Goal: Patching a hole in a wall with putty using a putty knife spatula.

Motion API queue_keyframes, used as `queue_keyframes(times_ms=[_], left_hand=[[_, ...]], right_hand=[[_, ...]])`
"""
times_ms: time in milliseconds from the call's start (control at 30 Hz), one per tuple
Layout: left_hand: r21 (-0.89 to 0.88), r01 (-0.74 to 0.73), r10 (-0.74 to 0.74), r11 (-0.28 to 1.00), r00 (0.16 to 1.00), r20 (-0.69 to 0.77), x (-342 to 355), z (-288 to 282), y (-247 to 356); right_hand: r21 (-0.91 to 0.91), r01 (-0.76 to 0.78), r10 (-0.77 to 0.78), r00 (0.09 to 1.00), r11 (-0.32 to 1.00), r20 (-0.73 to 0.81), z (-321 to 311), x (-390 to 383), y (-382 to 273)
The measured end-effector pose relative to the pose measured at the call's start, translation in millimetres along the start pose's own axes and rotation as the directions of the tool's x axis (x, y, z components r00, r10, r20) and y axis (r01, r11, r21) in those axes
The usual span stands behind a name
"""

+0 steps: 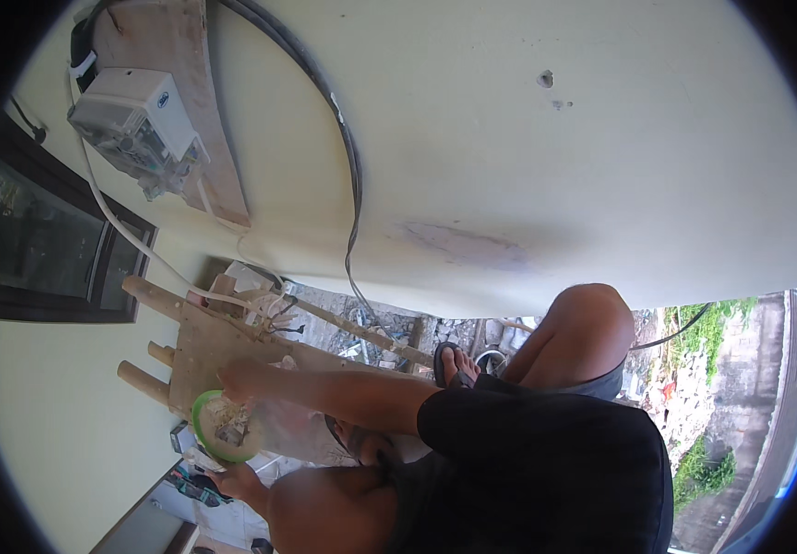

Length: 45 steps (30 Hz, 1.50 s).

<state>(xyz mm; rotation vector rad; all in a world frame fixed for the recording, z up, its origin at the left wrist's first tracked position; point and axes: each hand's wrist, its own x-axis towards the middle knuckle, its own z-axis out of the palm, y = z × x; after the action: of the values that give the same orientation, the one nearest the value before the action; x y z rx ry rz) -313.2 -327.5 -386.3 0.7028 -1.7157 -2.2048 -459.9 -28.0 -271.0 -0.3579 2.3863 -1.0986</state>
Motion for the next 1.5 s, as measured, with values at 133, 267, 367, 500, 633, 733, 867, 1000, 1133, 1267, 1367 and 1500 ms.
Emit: queue_keyframes(times_ms=[133,267,367,500,633,733,867,1000,1133,1267,1367,1500], left_hand=[[0.237,0.092,-0.086,0.967,0.996,-0.035,-43.1,88.3,43.6],[0.984,-0.103,0.366,0.147,0.93,0.043,-43.2,51.1,41.9],[0.163,0.017,0.013,0.986,0.982,-0.187,-51.9,105.9,77.8],[-0.427,0.041,-0.051,0.904,0.999,-0.012,-68.4,112.1,110.3],[-0.31,0.026,-0.059,0.95,0.993,-0.1,-80.1,121.8,109.5],[-0.367,0.043,-0.067,0.929,0.996,-0.052,-84.4,139.6,120.9],[-0.399,0.032,-0.091,0.916,0.987,-0.13,-85.0,154.4,117.2],[-0.404,0.019,-0.057,0.915,0.995,-0.083,-86.2,133.1,113.4],[-0.339,0.021,-0.078,0.94,0.985,-0.154,-87.0,142.8,116.9],[-0.301,-0.013,-0.014,0.954,0.996,-0.089,-90.5,142.0,125.7],[-0.319,-0.001,-0.033,0.948,0.994,-0.102,-90.1,148.5,129.0],[-0.385,0.013,-0.097,0.923,0.975,-0.199,-86.6,147.6,130.1]], right_hand=[[-0.078,-0.064,0.064,0.998,0.995,0.006,-4.4,-6.3,19.7],[-0.163,0.128,-0.182,0.906,0.978,-0.381,-4.0,-15.7,13.8],[-0.045,0.023,-0.036,0.951,0.999,-0.308,-57.9,-43.8,32.1],[0.105,-0.026,0.034,0.996,0.994,-0.078,-93.5,-70.3,43.0],[0.048,-0.145,0.137,0.979,0.988,0.152,-94.0,-88.7,38.0],[-0.002,-0.214,0.213,0.975,0.977,0.059,-85.6,-92.9,48.9],[-0.105,-0.179,0.144,0.95,0.978,-0.276,-38.3,-89.1,93.4],[0.191,0.009,0.059,0.937,0.982,-0.345,-24.9,-76.7,69.2],[-0.152,0.21,-0.242,0.941,0.966,-0.237,-26.0,-62.1,22.8],[-0.06,0.2,-0.209,0.95,0.978,-0.231,-31.8,-51.7,-1.0],[-0.073,0.12,-0.135,0.958,0.99,-0.254,-31.0,-56.3,11.2],[-0.286,0.132,-0.192,0.962,0.949,-0.193,-15.4,-54.1,20.1]])
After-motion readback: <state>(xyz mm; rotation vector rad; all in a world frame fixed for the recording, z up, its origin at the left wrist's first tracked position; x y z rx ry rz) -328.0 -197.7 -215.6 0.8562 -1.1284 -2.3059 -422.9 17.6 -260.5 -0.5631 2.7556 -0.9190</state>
